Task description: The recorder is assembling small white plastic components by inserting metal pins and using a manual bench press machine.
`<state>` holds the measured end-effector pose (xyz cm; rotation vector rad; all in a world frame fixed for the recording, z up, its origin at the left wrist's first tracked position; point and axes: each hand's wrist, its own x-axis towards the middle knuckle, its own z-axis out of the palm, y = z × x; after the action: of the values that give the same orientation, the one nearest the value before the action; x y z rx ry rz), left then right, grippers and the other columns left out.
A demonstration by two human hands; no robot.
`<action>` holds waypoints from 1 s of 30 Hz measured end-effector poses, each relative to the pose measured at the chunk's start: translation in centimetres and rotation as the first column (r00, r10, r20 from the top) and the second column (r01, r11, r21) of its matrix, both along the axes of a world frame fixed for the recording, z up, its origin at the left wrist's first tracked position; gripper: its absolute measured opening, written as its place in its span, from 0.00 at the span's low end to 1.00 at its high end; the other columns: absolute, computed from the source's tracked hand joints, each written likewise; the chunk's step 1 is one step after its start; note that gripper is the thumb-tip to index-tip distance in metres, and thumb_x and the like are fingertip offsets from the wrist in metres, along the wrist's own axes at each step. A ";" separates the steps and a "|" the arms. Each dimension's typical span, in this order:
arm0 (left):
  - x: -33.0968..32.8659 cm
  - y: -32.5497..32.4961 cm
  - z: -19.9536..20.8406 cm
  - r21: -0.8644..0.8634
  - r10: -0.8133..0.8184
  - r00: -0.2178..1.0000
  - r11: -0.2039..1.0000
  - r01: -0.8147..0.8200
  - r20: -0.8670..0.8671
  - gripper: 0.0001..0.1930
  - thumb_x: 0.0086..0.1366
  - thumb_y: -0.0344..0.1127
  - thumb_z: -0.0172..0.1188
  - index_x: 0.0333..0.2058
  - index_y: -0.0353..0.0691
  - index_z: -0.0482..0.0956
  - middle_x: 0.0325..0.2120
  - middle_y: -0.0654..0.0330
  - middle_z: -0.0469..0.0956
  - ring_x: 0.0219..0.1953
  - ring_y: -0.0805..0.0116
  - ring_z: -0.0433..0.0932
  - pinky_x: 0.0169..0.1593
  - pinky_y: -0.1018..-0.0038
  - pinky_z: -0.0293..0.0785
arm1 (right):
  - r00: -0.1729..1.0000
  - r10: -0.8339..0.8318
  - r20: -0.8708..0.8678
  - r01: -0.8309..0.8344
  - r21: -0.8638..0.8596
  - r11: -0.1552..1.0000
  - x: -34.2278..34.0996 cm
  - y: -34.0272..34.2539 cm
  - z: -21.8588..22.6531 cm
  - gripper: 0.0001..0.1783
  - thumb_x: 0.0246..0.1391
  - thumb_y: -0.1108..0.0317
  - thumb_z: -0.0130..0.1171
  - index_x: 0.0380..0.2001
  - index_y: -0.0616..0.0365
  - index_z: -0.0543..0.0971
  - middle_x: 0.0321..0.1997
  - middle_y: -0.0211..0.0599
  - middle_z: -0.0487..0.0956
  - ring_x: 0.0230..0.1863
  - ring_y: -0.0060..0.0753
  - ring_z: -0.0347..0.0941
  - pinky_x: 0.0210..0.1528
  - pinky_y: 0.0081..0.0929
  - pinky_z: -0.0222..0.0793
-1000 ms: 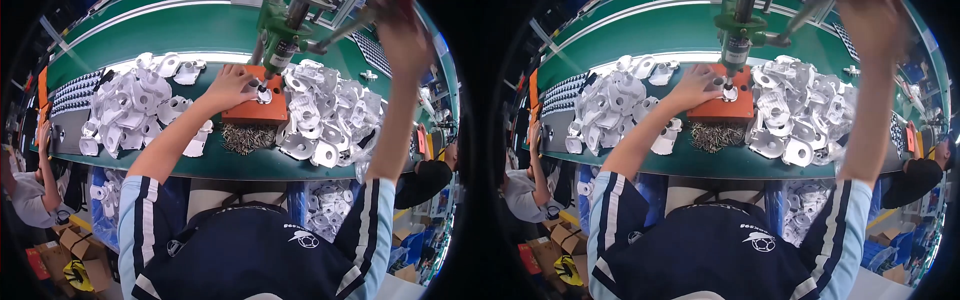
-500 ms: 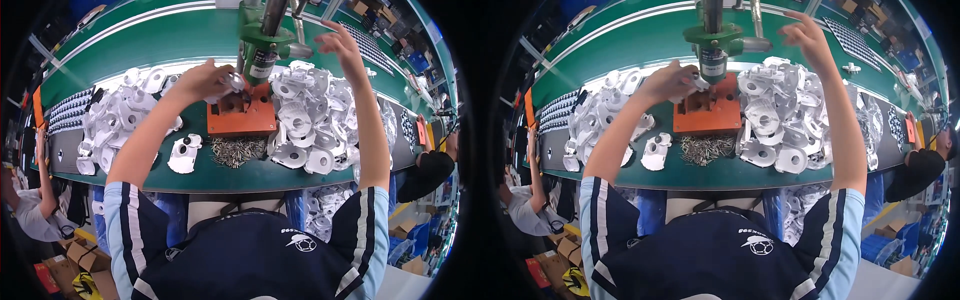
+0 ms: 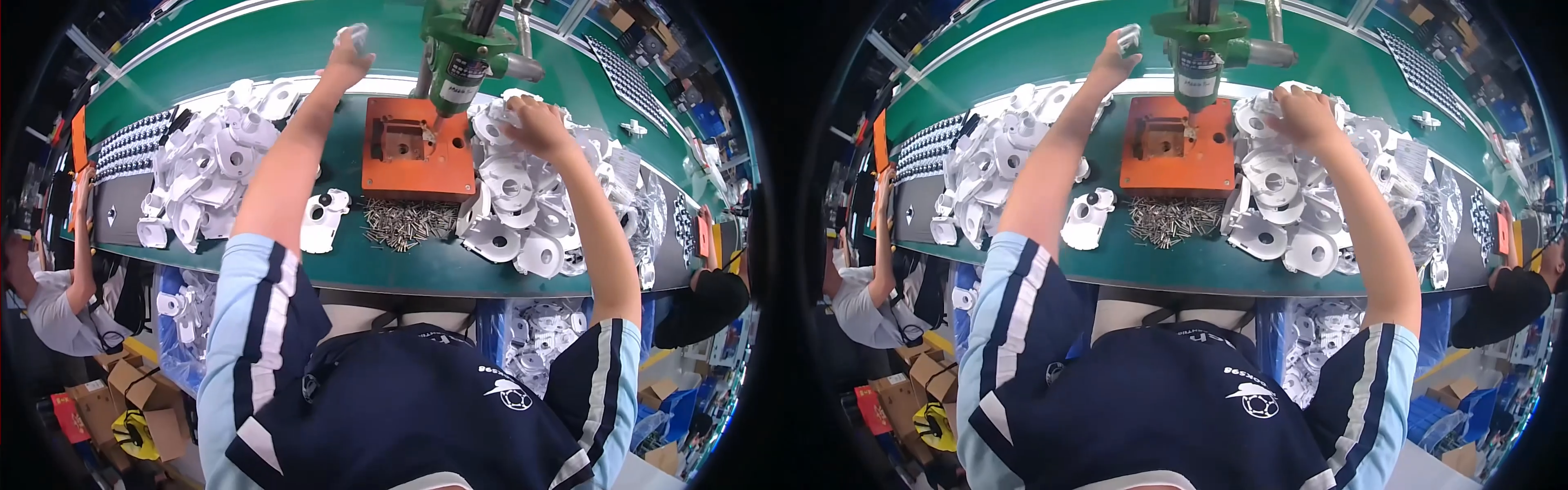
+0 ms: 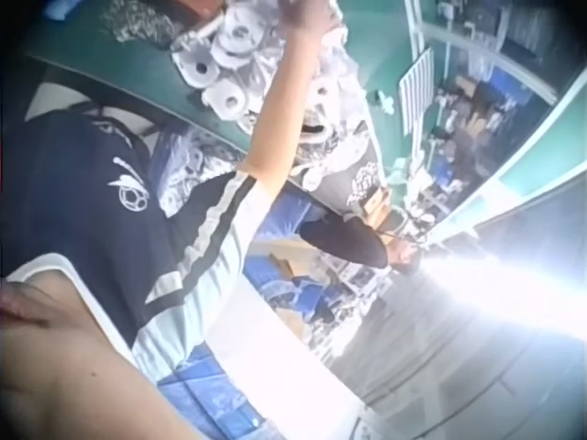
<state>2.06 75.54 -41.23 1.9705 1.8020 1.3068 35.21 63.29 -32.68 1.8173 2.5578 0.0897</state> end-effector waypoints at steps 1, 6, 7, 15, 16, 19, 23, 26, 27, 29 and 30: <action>0.4 -2.4 2.0 -0.018 -0.096 0.995 0.995 0.096 0.004 0.33 0.55 0.41 0.57 0.58 0.40 0.55 0.41 0.41 0.74 0.46 0.43 0.72 0.50 0.62 0.67 | 1.000 -0.003 0.000 0.003 -0.003 1.000 0.3 -0.1 0.0 0.20 0.46 0.56 0.58 0.41 0.55 0.73 0.47 0.41 0.74 0.52 0.46 0.67 0.53 0.40 0.57; -1.3 -18.5 8.8 -0.518 -0.280 0.889 0.853 0.058 -0.362 0.19 0.59 0.45 0.51 0.41 0.36 0.71 0.32 0.42 0.76 0.39 0.49 0.75 0.41 0.59 0.71 | 0.993 0.038 -0.111 -0.041 -0.026 0.999 1.5 0.2 0.6 0.19 0.45 0.55 0.58 0.39 0.52 0.72 0.42 0.38 0.76 0.49 0.44 0.69 0.51 0.39 0.57; -2.6 -21.2 7.3 -0.487 -0.317 0.825 0.871 0.059 -0.468 0.21 0.57 0.49 0.54 0.42 0.38 0.71 0.35 0.43 0.74 0.39 0.48 0.74 0.41 0.59 0.71 | 0.993 0.042 -0.113 -0.045 -0.026 0.999 1.3 0.3 1.0 0.19 0.45 0.55 0.58 0.39 0.52 0.72 0.42 0.38 0.76 0.49 0.44 0.69 0.51 0.39 0.57; -2.2 -30.5 -0.8 -0.159 -0.107 0.812 0.987 0.018 -0.573 0.29 0.49 0.46 0.65 0.47 0.37 0.69 0.39 0.49 0.67 0.38 0.54 0.69 0.39 0.65 0.71 | 0.972 -0.094 -0.215 0.023 -0.312 0.950 1.6 2.5 1.5 0.24 0.39 0.49 0.60 0.37 0.52 0.71 0.31 0.42 0.78 0.38 0.43 0.73 0.51 0.35 0.56; -2.2 -30.5 -0.7 -0.158 -0.109 0.813 0.987 0.021 -0.572 0.29 0.49 0.46 0.65 0.47 0.37 0.69 0.39 0.49 0.67 0.38 0.54 0.69 0.39 0.65 0.71 | 0.972 -0.096 -0.213 0.026 -0.311 0.950 1.5 2.3 1.5 0.24 0.39 0.49 0.60 0.37 0.52 0.71 0.31 0.42 0.78 0.38 0.43 0.73 0.51 0.35 0.56; -2.6 -30.4 -0.2 -0.202 -0.133 0.824 0.979 0.023 -0.551 0.26 0.51 0.41 0.64 0.47 0.36 0.69 0.40 0.50 0.67 0.41 0.53 0.69 0.41 0.66 0.71 | 0.964 -0.085 -0.254 0.023 -0.241 0.970 1.3 1.6 1.5 0.27 0.39 0.48 0.62 0.41 0.51 0.71 0.35 0.39 0.77 0.42 0.42 0.72 0.53 0.35 0.54; -3.8 -29.9 2.1 -0.350 -0.187 0.971 0.928 0.125 -0.147 0.22 0.55 0.36 0.60 0.47 0.31 0.69 0.43 0.51 0.68 0.44 0.57 0.71 0.47 0.68 0.67 | 0.920 0.145 -0.364 -0.055 0.247 0.967 2.2 0.1 0.6 0.29 0.42 0.51 0.65 0.45 0.52 0.69 0.42 0.38 0.75 0.43 0.42 0.72 0.49 0.33 0.62; -5.6 -29.4 1.4 -0.361 -0.206 0.903 0.865 0.349 0.377 0.20 0.61 0.38 0.55 0.47 0.30 0.70 0.40 0.54 0.72 0.35 0.67 0.73 0.38 0.77 0.71 | 0.877 0.202 -0.436 0.013 0.441 0.897 2.6 -2.4 1.4 0.34 0.39 0.59 0.69 0.50 0.56 0.67 0.44 0.42 0.74 0.47 0.41 0.71 0.50 0.33 0.64; -5.6 -29.8 2.0 -0.332 -0.118 0.667 0.795 0.508 0.736 0.19 0.62 0.38 0.53 0.47 0.30 0.70 0.37 0.54 0.74 0.33 0.67 0.75 0.36 0.77 0.72 | 0.867 0.147 -0.475 0.082 0.427 0.901 2.0 -4.4 2.2 0.34 0.39 0.62 0.70 0.50 0.56 0.67 0.45 0.43 0.74 0.48 0.40 0.71 0.49 0.32 0.65; -4.4 -30.1 3.9 -0.156 0.017 0.202 0.698 0.699 0.979 0.20 0.65 0.40 0.46 0.48 0.29 0.68 0.34 0.52 0.77 0.33 0.62 0.79 0.35 0.71 0.77 | 0.817 -0.014 -0.577 0.277 0.371 0.886 1.1 -7.8 2.7 0.33 0.41 0.66 0.68 0.51 0.58 0.66 0.47 0.43 0.74 0.48 0.37 0.70 0.51 0.31 0.63; -4.0 -30.2 4.3 -0.092 0.027 0.101 0.683 0.724 0.995 0.21 0.65 0.41 0.44 0.49 0.28 0.67 0.36 0.50 0.76 0.35 0.58 0.79 0.35 0.68 0.78 | 0.814 0.047 -0.579 0.246 0.416 0.876 0.7 -9.4 3.0 0.33 0.41 0.66 0.67 0.51 0.59 0.66 0.49 0.42 0.73 0.50 0.37 0.69 0.52 0.31 0.63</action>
<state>-1.90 45.30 -36.94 0.6701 0.7001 1.0958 35.87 53.89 -29.71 2.4911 3.0288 0.2158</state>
